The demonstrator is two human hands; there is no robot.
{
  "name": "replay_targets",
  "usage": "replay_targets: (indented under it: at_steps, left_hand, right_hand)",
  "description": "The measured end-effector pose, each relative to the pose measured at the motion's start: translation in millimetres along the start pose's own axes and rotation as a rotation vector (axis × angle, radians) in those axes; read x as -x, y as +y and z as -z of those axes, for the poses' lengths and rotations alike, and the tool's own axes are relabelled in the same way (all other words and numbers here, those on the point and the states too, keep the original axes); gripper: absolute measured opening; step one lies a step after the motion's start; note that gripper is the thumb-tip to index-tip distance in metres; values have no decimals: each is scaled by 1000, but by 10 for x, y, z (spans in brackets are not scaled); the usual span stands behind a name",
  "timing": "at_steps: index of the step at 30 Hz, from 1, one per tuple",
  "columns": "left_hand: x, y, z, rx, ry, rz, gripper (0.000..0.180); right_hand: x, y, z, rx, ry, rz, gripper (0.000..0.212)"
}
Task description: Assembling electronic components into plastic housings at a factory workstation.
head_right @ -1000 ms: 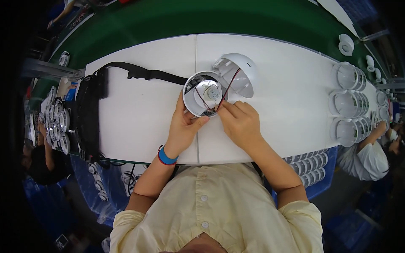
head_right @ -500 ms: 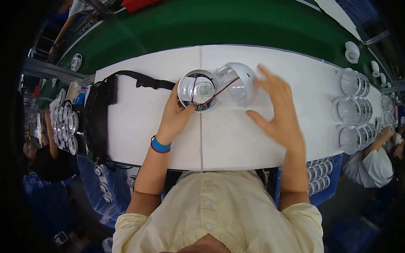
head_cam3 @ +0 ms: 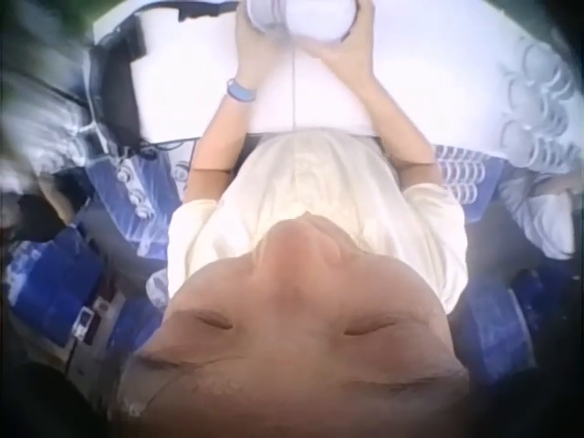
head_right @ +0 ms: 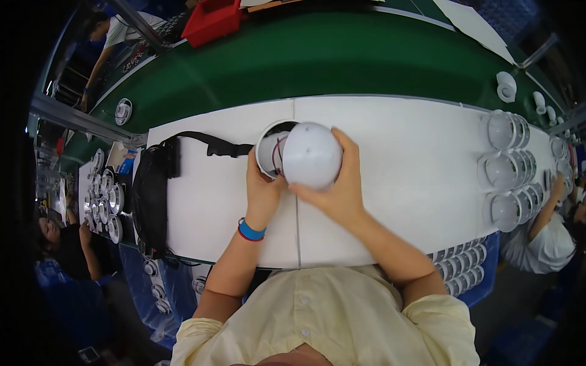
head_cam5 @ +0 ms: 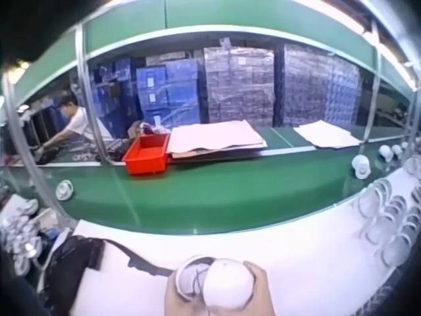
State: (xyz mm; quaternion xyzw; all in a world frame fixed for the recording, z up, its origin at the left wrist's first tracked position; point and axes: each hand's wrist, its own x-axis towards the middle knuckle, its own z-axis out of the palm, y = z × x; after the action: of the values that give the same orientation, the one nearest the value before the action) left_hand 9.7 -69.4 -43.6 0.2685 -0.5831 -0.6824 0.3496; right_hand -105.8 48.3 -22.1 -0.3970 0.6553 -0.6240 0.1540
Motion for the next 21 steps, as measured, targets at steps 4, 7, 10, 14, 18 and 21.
replay_targets:
  at_steps: [4,7,10,14,18,21]
  left_hand:
    - [82,-110,-105,-13,10,-81,78]
    - [120,-123,-89,10,-34,-91,82]
    - [150,26,-65,48,-156,-55,89]
    - [122,132,-1,389,-433,98,77]
    - [147,209,-88,554,-214,104,63]
    - [200,267,-107,581,-123,169,66]
  right_hand:
    - [67,-69,-126,127,92,-20,106]
    - [40,-97,-125,161,67,-11,106]
    - [18,-67,-104,203,79,70,101]
    - [-28,-42,-41,-319,-27,-170,95]
    - [160,56,-180,5,-56,170,90]
    - [209,49,-234,122,-23,286,90]
